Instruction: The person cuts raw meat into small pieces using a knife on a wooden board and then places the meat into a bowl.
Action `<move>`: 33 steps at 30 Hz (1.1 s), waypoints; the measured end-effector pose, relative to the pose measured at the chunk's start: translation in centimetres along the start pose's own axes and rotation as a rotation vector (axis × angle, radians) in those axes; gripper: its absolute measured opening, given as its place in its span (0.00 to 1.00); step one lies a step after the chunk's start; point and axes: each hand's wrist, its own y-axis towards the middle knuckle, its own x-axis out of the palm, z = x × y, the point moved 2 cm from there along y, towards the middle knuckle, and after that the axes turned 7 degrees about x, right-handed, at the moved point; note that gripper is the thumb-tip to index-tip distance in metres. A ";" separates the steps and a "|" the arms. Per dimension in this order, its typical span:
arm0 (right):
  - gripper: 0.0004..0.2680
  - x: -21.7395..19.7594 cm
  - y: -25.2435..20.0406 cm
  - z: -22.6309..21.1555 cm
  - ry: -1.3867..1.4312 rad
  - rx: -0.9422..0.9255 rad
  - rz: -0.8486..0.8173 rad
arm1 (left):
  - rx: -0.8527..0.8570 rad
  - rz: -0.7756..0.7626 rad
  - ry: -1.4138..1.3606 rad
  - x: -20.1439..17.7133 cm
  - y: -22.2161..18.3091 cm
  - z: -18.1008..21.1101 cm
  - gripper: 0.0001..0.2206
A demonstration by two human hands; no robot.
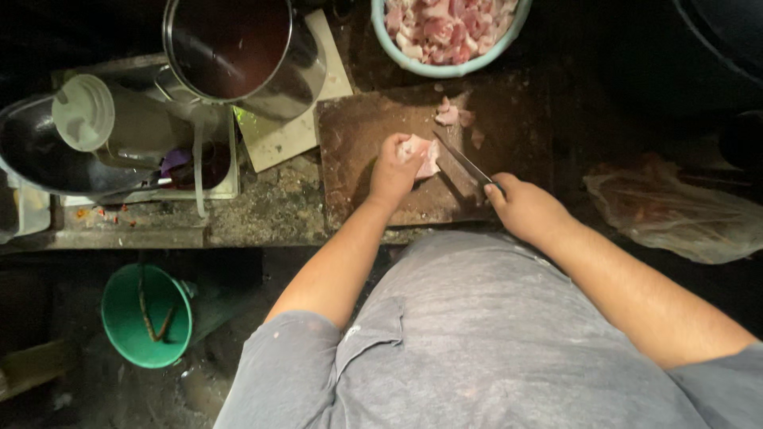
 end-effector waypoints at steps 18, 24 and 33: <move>0.12 5.4 5.4 -2.6 -0.182 -0.131 -0.017 | 0.155 -0.177 0.392 0.1 0.5 -0.5 0.18; 0.10 5.0 6.1 -2.4 -0.358 -0.074 -0.048 | 0.111 -0.130 0.376 0.0 0.1 -0.8 0.19; 0.12 2.1 0.3 2.4 -0.355 0.022 -0.121 | 0.029 -0.119 0.377 -1.6 -0.5 -1.0 0.22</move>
